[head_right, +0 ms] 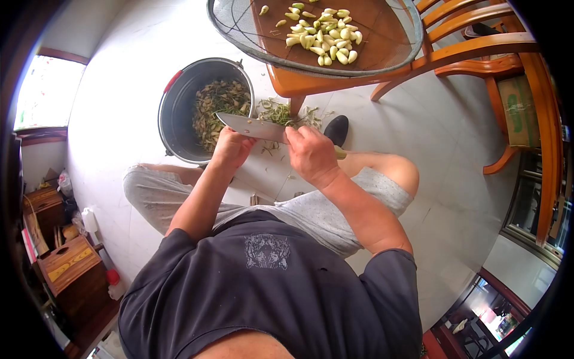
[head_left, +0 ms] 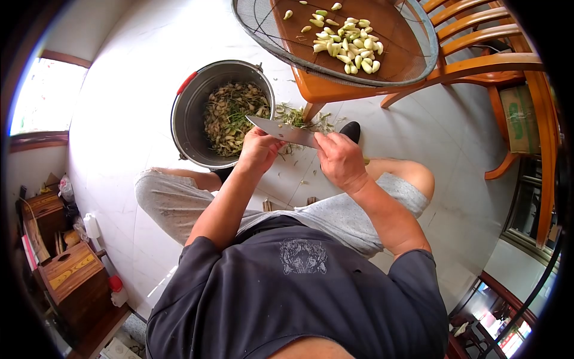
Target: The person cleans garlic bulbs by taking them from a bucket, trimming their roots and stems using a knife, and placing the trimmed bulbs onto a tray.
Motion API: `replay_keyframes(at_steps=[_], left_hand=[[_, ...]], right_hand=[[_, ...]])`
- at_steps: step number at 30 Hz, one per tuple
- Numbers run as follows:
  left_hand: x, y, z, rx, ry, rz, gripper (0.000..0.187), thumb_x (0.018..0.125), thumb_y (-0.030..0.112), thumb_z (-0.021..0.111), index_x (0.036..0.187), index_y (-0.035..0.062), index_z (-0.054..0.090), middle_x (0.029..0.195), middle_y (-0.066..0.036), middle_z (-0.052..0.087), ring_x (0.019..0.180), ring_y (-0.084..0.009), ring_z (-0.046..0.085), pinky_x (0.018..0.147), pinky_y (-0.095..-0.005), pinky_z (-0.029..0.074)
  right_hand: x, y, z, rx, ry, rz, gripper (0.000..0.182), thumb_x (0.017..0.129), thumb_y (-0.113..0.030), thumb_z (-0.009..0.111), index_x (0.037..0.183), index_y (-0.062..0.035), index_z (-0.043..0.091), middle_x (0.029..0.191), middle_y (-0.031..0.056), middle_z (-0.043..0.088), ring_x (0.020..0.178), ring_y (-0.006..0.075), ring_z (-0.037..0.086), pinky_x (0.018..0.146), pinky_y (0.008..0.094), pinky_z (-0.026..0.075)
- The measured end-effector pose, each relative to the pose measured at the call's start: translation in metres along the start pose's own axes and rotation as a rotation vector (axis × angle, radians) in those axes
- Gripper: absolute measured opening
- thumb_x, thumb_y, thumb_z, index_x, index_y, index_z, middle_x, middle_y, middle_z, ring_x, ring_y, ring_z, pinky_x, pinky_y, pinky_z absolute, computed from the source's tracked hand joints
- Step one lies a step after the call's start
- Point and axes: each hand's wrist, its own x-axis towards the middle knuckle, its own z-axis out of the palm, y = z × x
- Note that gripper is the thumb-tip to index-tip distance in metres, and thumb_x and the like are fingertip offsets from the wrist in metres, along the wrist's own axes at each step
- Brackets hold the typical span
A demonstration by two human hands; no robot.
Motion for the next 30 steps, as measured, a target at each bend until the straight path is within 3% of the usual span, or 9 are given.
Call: replay_keyframes(at_steps=[6,9,15,18,21,25,30], left_hand=[[0.001,-0.002,0.001,-0.048,-0.001,0.011,0.022,0.079,-0.014,0.054,0.097,-0.0023,0.057,0.1,-0.014,0.063,0.09,-0.0235,0.063,0.081,-0.0354,0.052],[0.002,-0.002,0.0,-0.066,0.003,0.002,0.022,0.079,-0.015,0.053,0.097,-0.0026,0.057,0.1,-0.015,0.063,0.09,-0.0239,0.063,0.082,-0.0357,0.052],[0.004,-0.004,-0.003,-0.057,0.004,0.041,0.021,0.078,-0.015,0.054,0.095,-0.0033,0.058,0.097,-0.014,0.064,0.089,-0.0237,0.063,0.082,-0.0357,0.052],[0.002,-0.003,0.0,-0.029,0.031,0.073,0.016,0.078,-0.014,0.056,0.09,-0.0027,0.059,0.095,-0.014,0.064,0.087,-0.0232,0.063,0.08,-0.0341,0.051],[0.002,-0.004,-0.003,-0.051,-0.012,0.063,0.012,0.079,-0.012,0.06,0.083,-0.0005,0.059,0.093,-0.013,0.064,0.084,-0.0216,0.063,0.077,-0.0322,0.051],[0.002,0.0,-0.002,-0.091,-0.129,0.053,0.013,0.079,-0.007,0.064,0.079,0.0042,0.058,0.092,-0.011,0.063,0.081,-0.0186,0.06,0.077,-0.03,0.049],[0.0,0.004,-0.003,-0.136,-0.196,0.089,0.014,0.078,-0.007,0.066,0.08,0.0038,0.058,0.095,-0.011,0.062,0.082,-0.0188,0.06,0.076,-0.0296,0.049]], right_hand=[[0.0,0.0,0.0,-0.013,-0.022,0.012,0.011,0.074,-0.006,0.064,0.085,-0.0068,0.06,0.067,0.0073,0.052,0.067,0.0251,0.058,0.057,0.0359,0.048],[0.0,0.001,-0.002,0.011,-0.073,0.038,0.021,0.075,-0.005,0.064,0.096,-0.0044,0.061,0.071,0.0097,0.054,0.069,0.0281,0.057,0.061,0.0374,0.047],[0.001,0.001,0.001,-0.01,-0.019,0.0,0.014,0.074,-0.006,0.063,0.088,-0.0063,0.06,0.068,0.0075,0.052,0.067,0.0252,0.057,0.057,0.0354,0.048],[-0.002,0.003,0.001,0.007,-0.066,0.025,0.022,0.075,-0.003,0.064,0.097,-0.0042,0.061,0.072,0.0093,0.054,0.07,0.0277,0.057,0.061,0.0364,0.048],[-0.005,0.006,0.007,0.025,-0.007,0.041,0.011,0.075,-0.007,0.061,0.086,-0.0038,0.062,0.069,0.0107,0.056,0.068,0.0291,0.059,0.061,0.0389,0.049],[-0.01,0.035,0.01,-0.024,-0.428,0.459,0.016,0.078,-0.014,0.056,0.079,-0.0015,0.066,0.077,0.0212,0.063,0.076,0.0383,0.061,0.071,0.046,0.049],[-0.002,0.026,-0.003,0.127,-0.3,0.506,0.017,0.081,-0.014,0.056,0.081,-0.0001,0.065,0.078,0.0221,0.062,0.077,0.0383,0.061,0.07,0.0449,0.049]])
